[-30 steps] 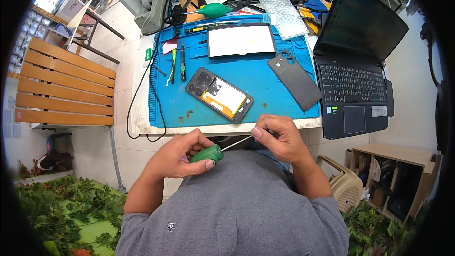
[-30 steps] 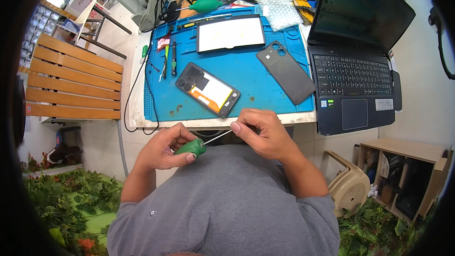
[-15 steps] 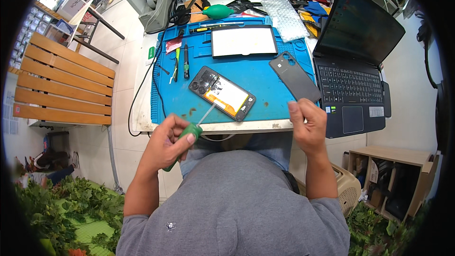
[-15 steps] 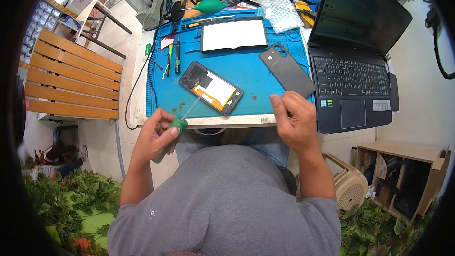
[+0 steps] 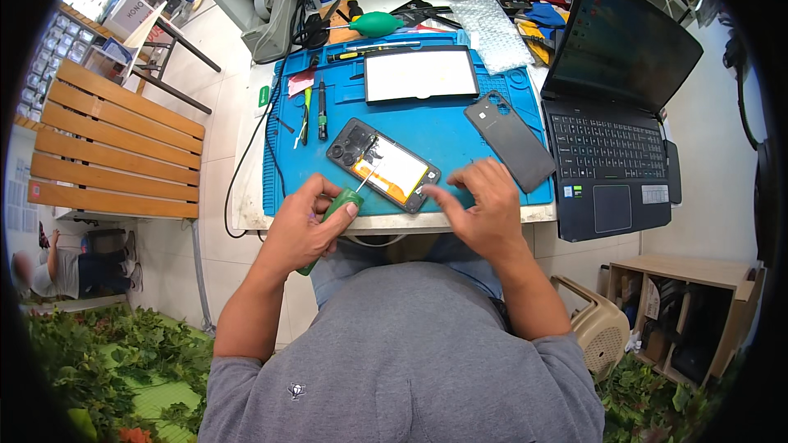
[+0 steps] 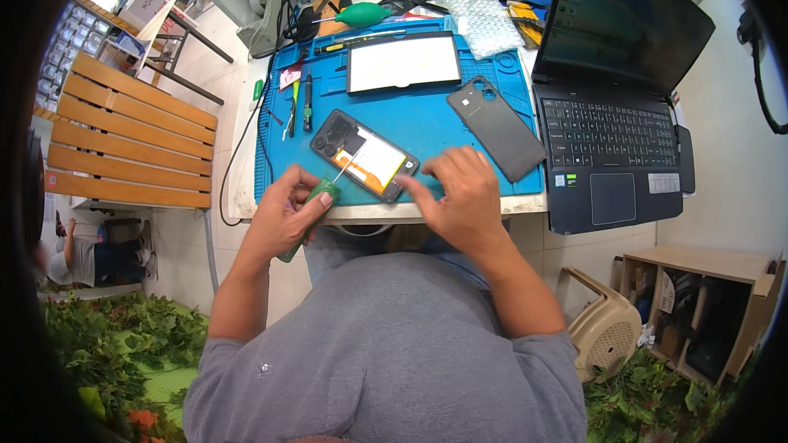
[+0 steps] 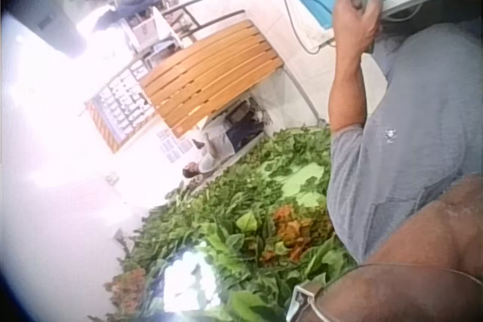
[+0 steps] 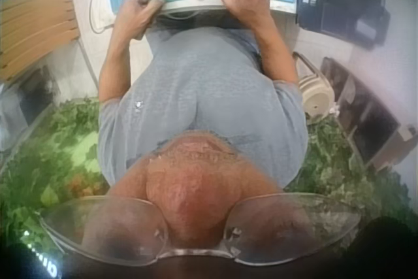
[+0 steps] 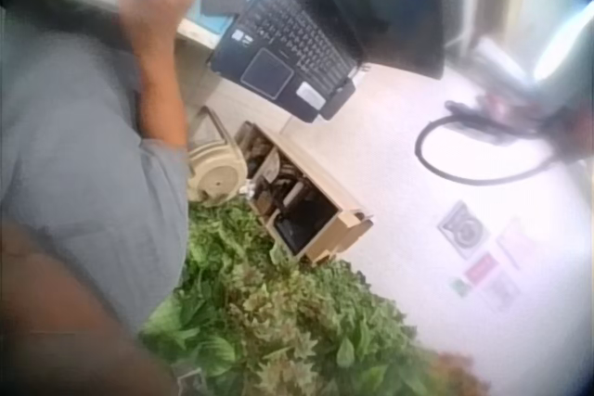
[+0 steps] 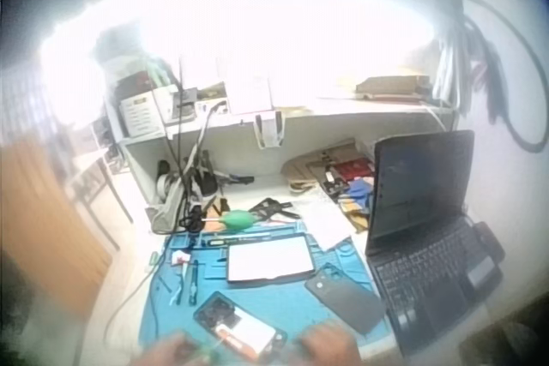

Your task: The person uses a screwdriver to remove screws from the back of a mobile phone and pokes at the internal components.

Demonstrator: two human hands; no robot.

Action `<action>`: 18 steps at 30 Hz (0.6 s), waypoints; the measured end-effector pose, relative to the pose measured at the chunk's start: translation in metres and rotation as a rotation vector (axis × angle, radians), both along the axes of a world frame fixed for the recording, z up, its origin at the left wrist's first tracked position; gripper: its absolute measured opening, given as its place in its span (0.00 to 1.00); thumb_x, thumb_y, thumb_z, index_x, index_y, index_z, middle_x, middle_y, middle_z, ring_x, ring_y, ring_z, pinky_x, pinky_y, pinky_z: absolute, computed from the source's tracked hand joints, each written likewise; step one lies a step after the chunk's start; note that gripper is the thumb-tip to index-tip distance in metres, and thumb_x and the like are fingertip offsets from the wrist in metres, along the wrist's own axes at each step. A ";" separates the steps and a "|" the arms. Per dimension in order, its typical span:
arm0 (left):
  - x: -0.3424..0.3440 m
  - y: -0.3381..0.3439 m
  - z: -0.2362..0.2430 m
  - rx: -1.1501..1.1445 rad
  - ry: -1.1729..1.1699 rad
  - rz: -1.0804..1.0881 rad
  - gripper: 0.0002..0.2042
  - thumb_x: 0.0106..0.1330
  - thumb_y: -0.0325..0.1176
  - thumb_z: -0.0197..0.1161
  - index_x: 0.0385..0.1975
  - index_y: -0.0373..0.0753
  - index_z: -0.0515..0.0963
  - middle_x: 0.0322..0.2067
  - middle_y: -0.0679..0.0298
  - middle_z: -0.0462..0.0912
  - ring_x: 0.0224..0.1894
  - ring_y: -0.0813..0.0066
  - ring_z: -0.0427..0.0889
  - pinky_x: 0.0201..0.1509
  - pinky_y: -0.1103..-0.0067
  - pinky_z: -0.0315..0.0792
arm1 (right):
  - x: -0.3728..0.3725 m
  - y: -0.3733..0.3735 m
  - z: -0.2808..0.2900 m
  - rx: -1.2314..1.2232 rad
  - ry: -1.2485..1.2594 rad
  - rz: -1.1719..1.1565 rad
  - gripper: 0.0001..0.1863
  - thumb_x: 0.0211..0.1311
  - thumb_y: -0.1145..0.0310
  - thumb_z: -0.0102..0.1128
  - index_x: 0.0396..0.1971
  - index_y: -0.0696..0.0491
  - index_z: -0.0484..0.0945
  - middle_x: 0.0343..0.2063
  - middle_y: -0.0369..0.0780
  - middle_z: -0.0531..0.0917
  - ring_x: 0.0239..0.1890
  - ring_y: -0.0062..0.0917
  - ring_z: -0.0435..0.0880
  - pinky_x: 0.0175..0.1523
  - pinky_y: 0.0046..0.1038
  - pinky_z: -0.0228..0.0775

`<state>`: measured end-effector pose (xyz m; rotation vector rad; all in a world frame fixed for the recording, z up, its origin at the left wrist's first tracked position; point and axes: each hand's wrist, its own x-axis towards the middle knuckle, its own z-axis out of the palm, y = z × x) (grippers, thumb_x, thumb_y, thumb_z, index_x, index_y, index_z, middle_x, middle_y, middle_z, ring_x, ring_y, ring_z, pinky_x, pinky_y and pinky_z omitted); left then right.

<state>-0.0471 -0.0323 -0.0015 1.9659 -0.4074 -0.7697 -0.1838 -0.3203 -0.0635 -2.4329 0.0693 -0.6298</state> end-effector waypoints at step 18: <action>0.000 -0.004 0.006 0.072 0.032 0.015 0.15 0.86 0.37 0.73 0.53 0.33 0.76 0.26 0.63 0.87 0.19 0.81 0.78 0.21 0.77 0.69 | 0.009 0.011 -0.001 -0.107 0.021 0.034 0.47 0.56 0.38 0.91 0.64 0.60 0.88 0.54 0.45 0.87 0.55 0.39 0.82 0.62 0.42 0.73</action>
